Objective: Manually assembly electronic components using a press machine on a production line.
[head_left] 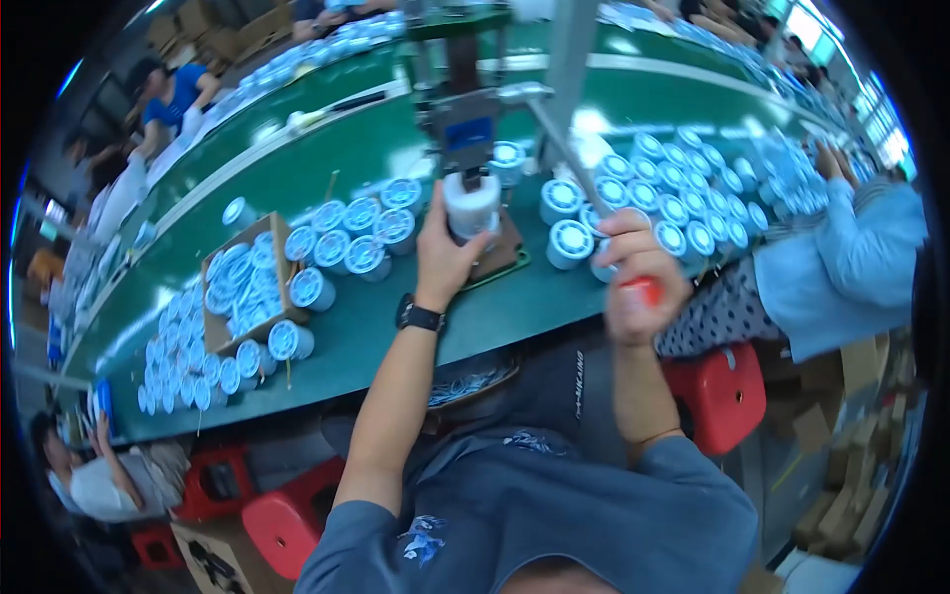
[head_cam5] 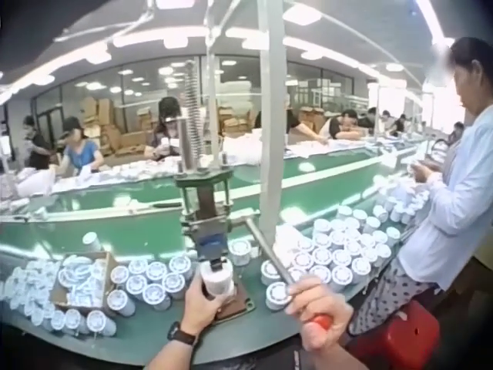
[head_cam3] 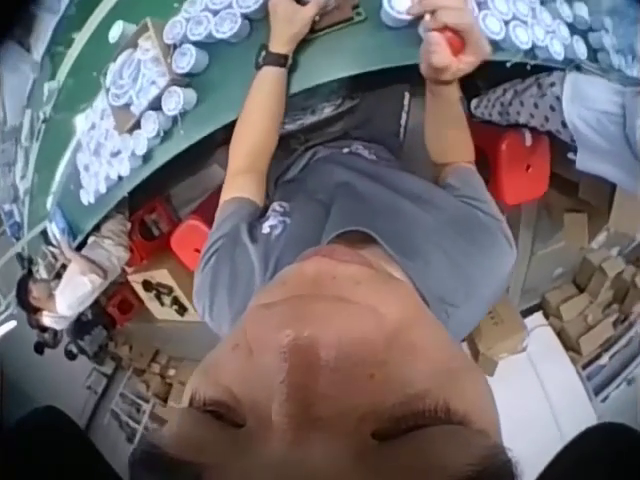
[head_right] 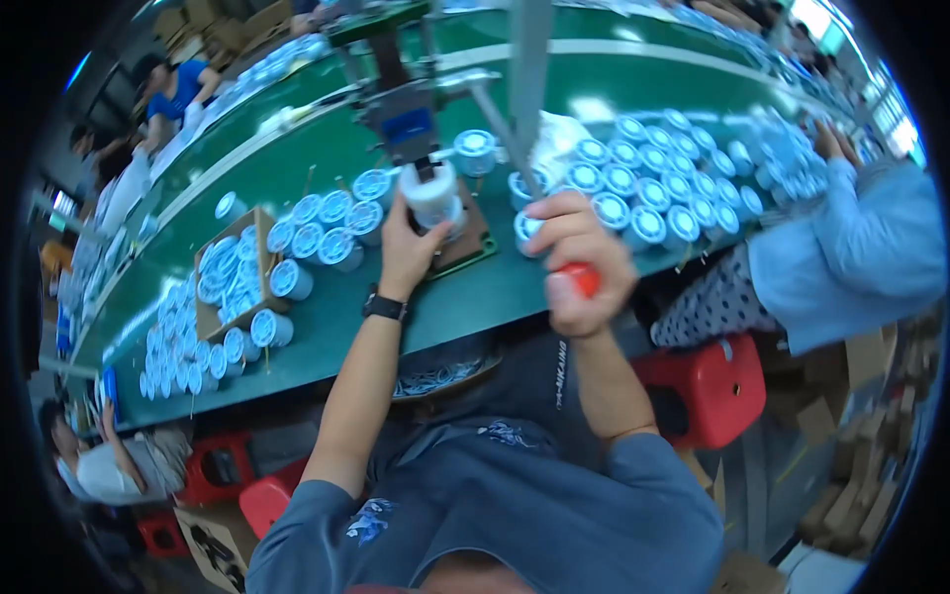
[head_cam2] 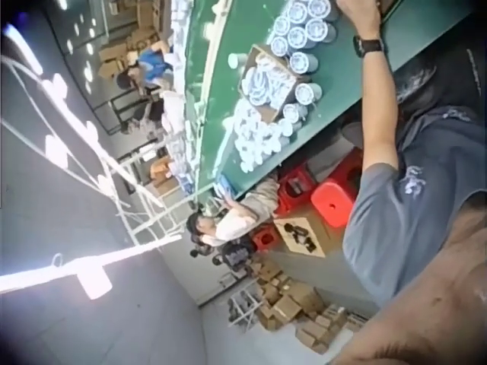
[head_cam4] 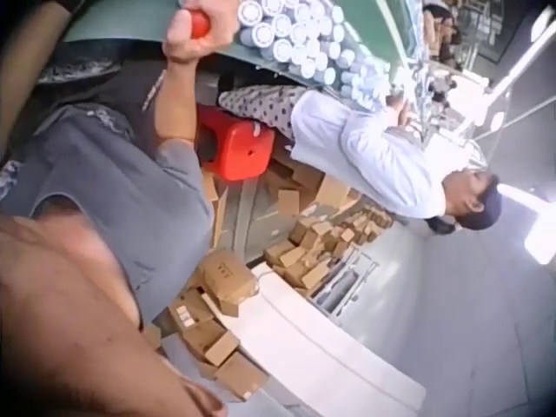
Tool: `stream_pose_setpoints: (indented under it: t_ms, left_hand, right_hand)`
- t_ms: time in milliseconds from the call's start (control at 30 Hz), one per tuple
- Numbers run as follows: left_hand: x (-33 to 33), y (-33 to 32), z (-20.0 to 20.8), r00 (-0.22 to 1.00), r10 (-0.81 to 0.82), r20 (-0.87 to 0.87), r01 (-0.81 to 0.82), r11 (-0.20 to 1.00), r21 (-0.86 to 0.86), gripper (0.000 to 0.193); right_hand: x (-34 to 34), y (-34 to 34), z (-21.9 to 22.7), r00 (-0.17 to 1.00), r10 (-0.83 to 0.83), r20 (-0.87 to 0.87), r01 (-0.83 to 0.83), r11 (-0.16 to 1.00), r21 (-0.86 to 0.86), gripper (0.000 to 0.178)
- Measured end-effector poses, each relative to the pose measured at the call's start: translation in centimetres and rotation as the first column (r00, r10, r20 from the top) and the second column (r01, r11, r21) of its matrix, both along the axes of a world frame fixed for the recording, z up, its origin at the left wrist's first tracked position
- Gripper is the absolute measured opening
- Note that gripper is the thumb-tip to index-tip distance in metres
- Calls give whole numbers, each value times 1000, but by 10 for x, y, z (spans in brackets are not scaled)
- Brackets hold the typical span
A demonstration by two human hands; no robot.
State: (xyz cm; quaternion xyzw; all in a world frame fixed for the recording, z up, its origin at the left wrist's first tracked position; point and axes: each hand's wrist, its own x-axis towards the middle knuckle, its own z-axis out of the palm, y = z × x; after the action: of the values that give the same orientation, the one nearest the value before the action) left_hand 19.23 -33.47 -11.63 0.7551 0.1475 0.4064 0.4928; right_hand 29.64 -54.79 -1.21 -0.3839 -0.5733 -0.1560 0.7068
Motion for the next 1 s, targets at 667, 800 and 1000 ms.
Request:
stream_pose_setpoints:
  t_ms: [667,800,1000]
  left_hand:
    - [-175,375,74,358,653,-668,-127,743,658,69]
    - [-151,399,43,303,561,-771,-139,826,546,71]
    - [-153,390,65,385,740,-551,-269,662,700,64]
  right_hand:
    - [-25,97,-59,939,-223,-262,16,789,-615,96]
    - [-25,108,-75,909,-312,-275,62,755,-653,96]
    - [-28,110,-80,875,-195,-442,-49,875,-483,95]
